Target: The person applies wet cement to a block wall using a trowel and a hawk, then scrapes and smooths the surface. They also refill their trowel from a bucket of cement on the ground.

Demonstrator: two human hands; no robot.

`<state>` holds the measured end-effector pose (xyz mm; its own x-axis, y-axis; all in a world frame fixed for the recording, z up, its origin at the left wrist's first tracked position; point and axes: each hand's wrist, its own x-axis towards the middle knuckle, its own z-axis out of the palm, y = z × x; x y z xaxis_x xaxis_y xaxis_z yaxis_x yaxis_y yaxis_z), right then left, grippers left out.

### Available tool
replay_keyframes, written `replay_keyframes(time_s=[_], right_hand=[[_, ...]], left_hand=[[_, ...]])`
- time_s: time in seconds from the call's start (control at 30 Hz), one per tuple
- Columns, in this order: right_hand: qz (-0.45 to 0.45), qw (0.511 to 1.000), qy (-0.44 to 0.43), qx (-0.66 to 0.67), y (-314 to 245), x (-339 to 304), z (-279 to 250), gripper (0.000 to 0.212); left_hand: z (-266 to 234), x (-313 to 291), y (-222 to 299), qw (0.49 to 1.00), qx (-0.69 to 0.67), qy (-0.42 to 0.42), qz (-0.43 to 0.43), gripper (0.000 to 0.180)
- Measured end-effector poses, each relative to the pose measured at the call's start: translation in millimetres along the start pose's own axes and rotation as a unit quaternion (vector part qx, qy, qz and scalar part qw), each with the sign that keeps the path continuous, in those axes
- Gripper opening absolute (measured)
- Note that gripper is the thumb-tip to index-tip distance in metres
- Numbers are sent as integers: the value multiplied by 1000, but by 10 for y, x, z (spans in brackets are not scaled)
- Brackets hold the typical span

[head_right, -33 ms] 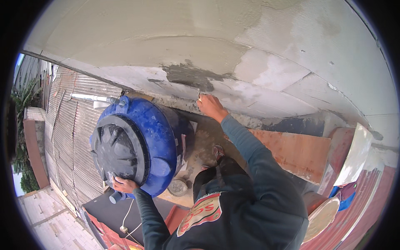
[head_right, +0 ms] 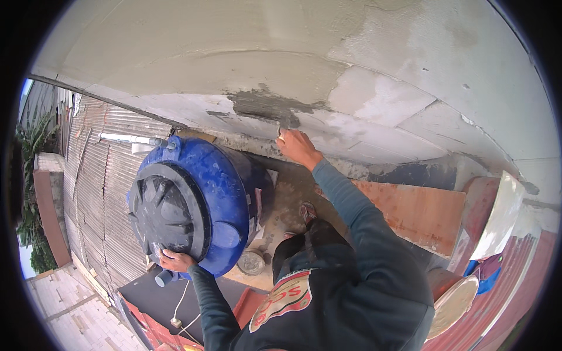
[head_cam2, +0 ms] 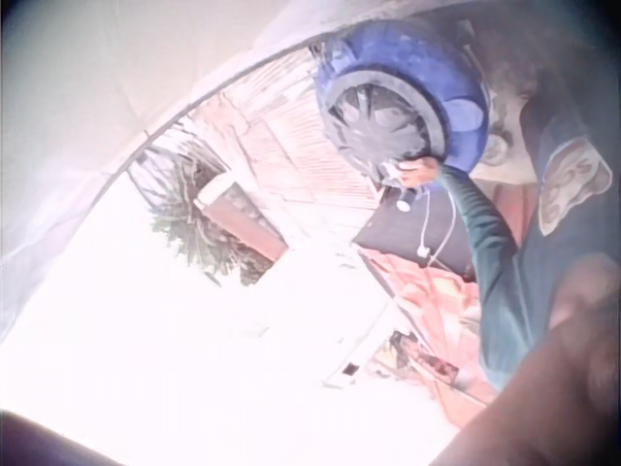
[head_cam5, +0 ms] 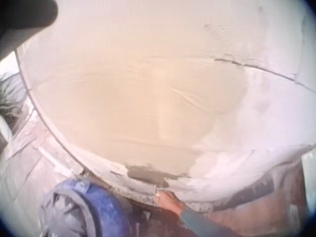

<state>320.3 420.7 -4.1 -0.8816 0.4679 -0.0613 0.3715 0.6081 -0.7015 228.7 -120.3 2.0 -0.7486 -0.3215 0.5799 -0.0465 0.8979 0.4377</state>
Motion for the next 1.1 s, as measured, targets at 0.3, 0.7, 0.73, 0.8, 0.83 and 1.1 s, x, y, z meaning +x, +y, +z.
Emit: replay_keyframes(time_s=[0.3, 0.7, 0.73, 0.8, 0.83, 1.1], right_hand=[[-51, 991, 52, 113, -506, -351, -619, 29], [2, 997, -51, -61, 65, 508, 1230, 29], [-3, 996, -46, -72, 125, 593, 1285, 29], [15, 998, -58, -32, 27, 757, 1226, 29], [24, 998, -63, -13, -55, 805, 1163, 30], [-1, 996, 36, 80, -731, 669, 451, 37]], left_hand=[[-26, -15, 44, 1000, 6, -6, -7, 48], [-50, -7, 154, 999, 1, -19, -27, 48], [-41, -13, 160, 999, -1, -21, -26, 48], [-54, -5, 147, 1000, -1, -17, -25, 47], [-59, -5, 149, 1000, 1, -16, -26, 47], [-51, 6, 165, 1000, 4, -12, -26, 46]])
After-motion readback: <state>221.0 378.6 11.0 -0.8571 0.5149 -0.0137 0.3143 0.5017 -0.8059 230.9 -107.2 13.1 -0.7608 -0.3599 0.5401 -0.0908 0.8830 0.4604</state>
